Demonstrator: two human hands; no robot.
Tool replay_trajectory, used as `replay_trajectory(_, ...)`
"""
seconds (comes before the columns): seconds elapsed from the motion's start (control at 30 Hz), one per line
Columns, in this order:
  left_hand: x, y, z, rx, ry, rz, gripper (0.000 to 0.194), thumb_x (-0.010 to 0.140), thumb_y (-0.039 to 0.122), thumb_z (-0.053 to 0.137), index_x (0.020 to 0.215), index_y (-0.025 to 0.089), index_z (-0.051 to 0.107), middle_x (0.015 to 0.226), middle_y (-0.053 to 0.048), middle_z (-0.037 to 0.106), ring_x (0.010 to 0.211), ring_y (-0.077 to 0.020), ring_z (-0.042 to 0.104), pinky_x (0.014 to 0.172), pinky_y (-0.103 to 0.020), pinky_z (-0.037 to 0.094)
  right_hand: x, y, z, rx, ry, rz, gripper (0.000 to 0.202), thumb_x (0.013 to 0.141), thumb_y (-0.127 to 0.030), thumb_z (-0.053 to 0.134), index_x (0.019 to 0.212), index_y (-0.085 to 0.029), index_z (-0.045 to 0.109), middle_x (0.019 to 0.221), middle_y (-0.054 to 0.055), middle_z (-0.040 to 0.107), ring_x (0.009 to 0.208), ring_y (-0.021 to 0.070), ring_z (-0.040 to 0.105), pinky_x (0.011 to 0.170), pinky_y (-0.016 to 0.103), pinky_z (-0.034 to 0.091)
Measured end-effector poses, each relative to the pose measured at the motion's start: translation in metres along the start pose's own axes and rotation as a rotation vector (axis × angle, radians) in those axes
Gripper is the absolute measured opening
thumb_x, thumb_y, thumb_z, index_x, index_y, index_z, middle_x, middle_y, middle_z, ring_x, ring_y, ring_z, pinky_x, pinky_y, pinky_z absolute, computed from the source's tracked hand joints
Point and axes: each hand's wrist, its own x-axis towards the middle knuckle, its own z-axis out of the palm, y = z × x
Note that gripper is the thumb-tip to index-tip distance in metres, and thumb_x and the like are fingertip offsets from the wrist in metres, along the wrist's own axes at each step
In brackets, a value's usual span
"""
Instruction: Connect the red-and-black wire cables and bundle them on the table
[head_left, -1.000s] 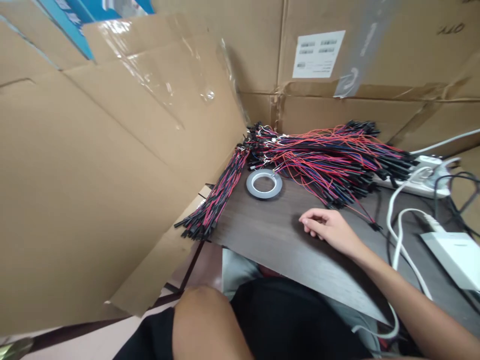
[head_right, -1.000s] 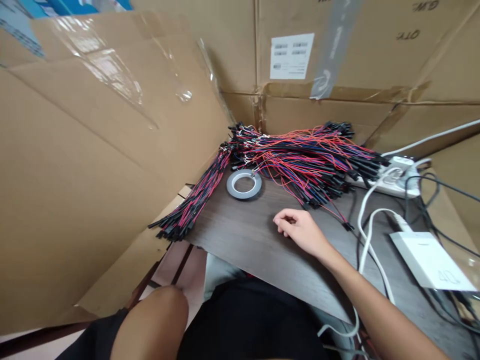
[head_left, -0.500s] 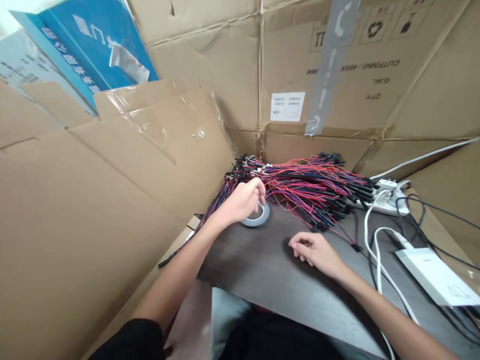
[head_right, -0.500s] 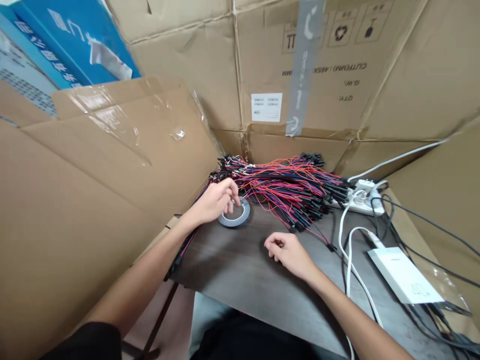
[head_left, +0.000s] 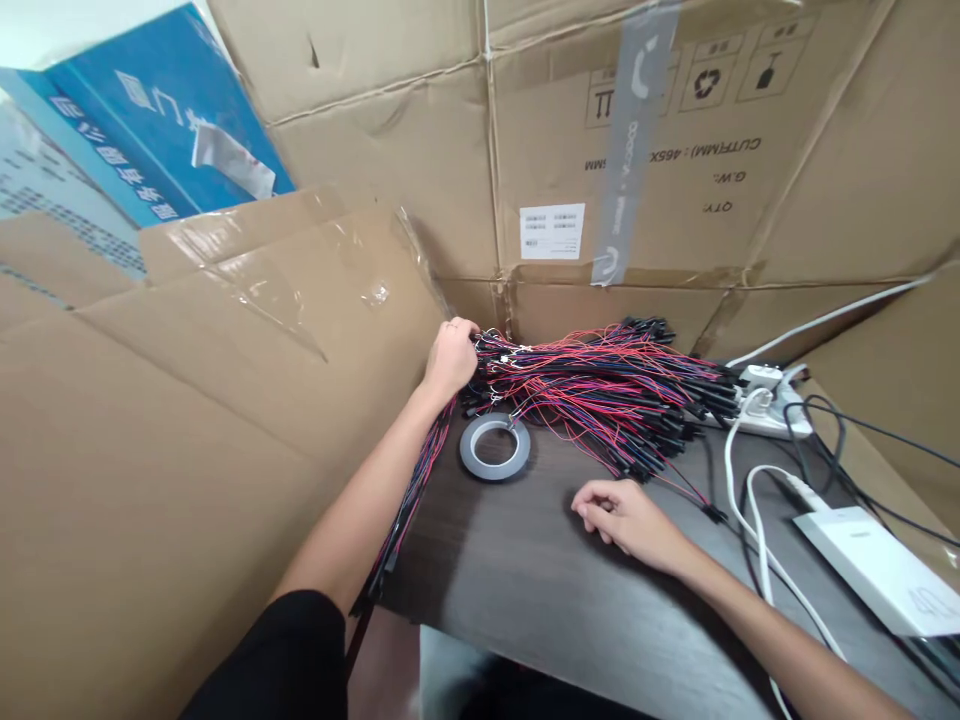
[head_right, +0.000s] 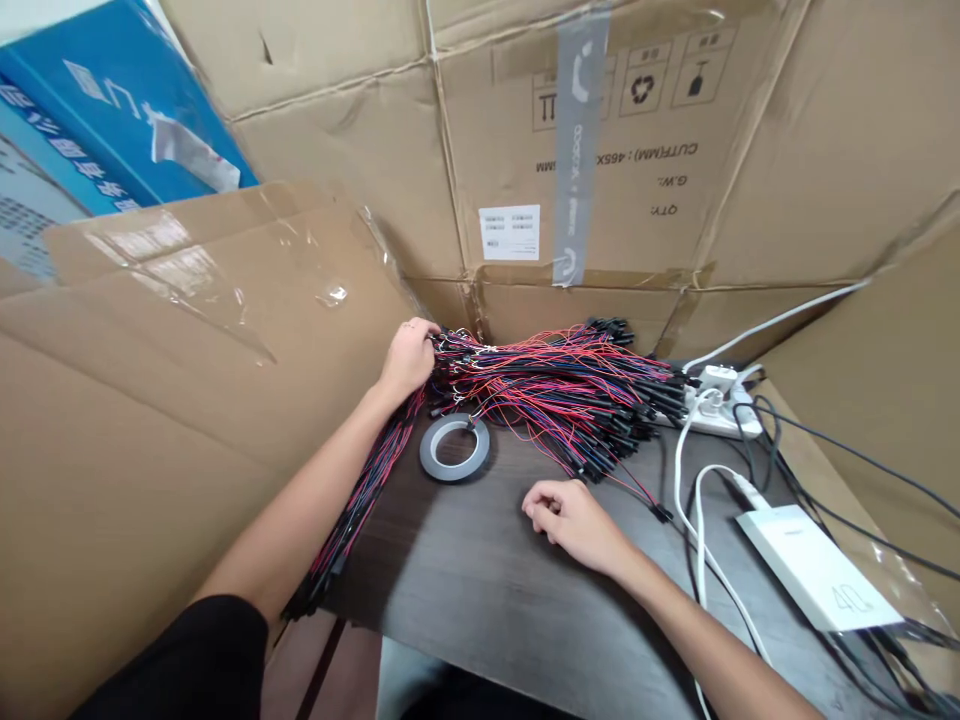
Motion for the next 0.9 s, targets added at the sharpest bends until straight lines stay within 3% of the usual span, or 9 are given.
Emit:
replay_trajectory(0.17,0.032,-0.013,-0.002,0.068,-0.131,0.05,0.031,0.09,0.017,0.043,0.111,0.016,0.065,0.117,-0.01,0.064,0.113,-0.0229,0.055,0.102,-0.036,0.042,0.0,-0.002,-0.003,-0.006,-0.008,0.002,0.013,0.081,-0.027,0.054,0.077,-0.017,0.062,0.064,0.001,0.059,0.047,0.0093,0.048,0.039,0.018,0.032)
replay_trajectory(0.33,0.042,-0.013,-0.007,0.172,-0.218,0.071,0.025,0.085,0.022,0.054,0.105,0.021,0.068,0.115,-0.009,0.062,0.105,-0.0238,0.059,0.089,-0.033,0.048,0.0,-0.002,-0.004,-0.007,-0.011,-0.002,0.011,0.08,-0.023,0.054,0.077,-0.016,0.062,0.064,0.001,0.059,0.048,0.0092,0.048,0.039,0.017,0.033)
replay_trajectory(0.73,0.058,0.017,-0.037,0.336,-0.187,0.127,0.026,0.088,0.021,0.046,0.102,0.021,0.068,0.112,-0.012,0.066,0.109,-0.0304,0.059,0.087,-0.042,0.046,-0.001,0.0,-0.004,0.003,-0.027,-0.023,0.011,0.079,-0.022,0.052,0.078,-0.016,0.062,0.064,0.0,0.059,0.047,0.0085,0.048,0.038,0.017,0.033)
replay_trajectory(0.9,0.05,0.031,-0.033,0.341,-0.178,0.108,0.03,0.085,0.012,0.045,0.105,0.018,0.066,0.113,-0.016,0.064,0.111,-0.0322,0.057,0.087,-0.043,0.046,-0.001,0.0,-0.005,0.009,-0.031,-0.026,0.01,0.078,-0.021,0.053,0.078,-0.016,0.062,0.064,0.0,0.059,0.048,0.0086,0.049,0.038,0.017,0.033)
